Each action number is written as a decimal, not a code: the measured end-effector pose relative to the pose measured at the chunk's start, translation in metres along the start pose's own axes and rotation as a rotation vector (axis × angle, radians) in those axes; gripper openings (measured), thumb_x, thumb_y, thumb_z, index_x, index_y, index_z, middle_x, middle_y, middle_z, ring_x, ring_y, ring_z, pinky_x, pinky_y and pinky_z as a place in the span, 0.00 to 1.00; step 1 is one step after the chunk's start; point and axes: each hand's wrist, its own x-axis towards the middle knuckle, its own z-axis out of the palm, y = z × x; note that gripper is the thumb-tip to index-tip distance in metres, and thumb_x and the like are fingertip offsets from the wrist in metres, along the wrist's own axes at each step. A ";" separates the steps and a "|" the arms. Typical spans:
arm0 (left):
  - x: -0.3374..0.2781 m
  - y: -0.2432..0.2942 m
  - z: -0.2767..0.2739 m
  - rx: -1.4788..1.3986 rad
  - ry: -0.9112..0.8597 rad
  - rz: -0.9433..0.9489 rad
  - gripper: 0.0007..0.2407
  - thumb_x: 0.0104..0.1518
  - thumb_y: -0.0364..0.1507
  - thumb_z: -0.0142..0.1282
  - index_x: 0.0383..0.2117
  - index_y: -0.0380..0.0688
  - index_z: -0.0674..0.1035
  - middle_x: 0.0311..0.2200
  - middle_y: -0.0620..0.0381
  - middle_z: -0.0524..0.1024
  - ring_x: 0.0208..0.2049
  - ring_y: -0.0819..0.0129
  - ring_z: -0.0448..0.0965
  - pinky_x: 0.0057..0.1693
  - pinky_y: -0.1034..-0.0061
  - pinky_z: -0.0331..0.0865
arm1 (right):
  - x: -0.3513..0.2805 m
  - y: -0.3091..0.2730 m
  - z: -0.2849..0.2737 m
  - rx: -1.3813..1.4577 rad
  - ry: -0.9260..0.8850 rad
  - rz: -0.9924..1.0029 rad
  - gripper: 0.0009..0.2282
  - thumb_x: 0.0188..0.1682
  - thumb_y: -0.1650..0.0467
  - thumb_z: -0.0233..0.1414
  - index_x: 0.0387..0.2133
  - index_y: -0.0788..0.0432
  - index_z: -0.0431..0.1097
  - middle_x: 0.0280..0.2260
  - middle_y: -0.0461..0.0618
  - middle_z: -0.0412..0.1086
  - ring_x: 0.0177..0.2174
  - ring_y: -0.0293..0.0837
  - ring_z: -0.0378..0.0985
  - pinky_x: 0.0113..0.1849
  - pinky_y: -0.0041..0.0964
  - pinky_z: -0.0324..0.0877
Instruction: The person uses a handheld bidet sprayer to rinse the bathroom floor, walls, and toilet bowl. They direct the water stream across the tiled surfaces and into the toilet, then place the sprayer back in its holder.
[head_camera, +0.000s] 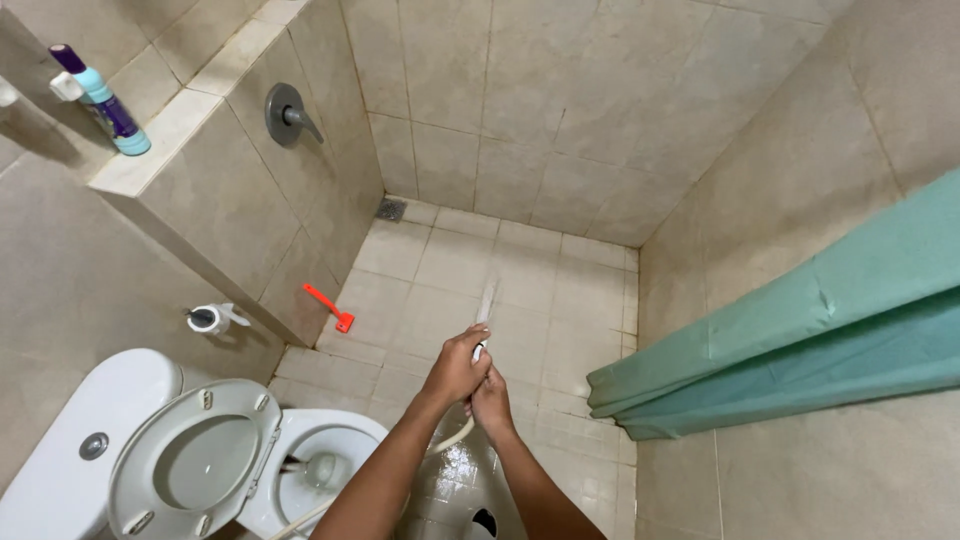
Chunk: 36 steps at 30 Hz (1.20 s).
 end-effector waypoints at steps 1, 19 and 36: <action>0.001 0.011 -0.009 -0.004 -0.010 0.004 0.16 0.53 0.22 0.54 0.49 0.31 0.79 0.57 0.37 0.74 0.60 0.45 0.74 0.63 0.65 0.68 | -0.002 -0.001 0.002 0.003 0.011 0.001 0.10 0.60 0.70 0.40 0.44 0.61 0.67 0.20 0.46 0.67 0.16 0.36 0.68 0.20 0.33 0.66; -0.037 -0.004 -0.070 -0.227 -0.219 0.002 0.15 0.51 0.24 0.61 0.45 0.32 0.81 0.50 0.38 0.79 0.48 0.52 0.84 0.51 0.70 0.77 | -0.087 -0.014 0.073 0.000 0.247 -0.110 0.08 0.59 0.69 0.46 0.39 0.63 0.67 0.19 0.42 0.64 0.16 0.34 0.64 0.20 0.32 0.61; -0.066 0.047 -0.091 -0.710 -0.513 0.058 0.15 0.51 0.19 0.57 0.47 0.28 0.79 0.58 0.44 0.75 0.50 0.67 0.82 0.54 0.75 0.77 | -0.155 -0.036 0.087 0.267 0.386 -0.268 0.08 0.54 0.75 0.44 0.46 0.56 0.62 0.19 0.43 0.63 0.16 0.34 0.64 0.20 0.30 0.60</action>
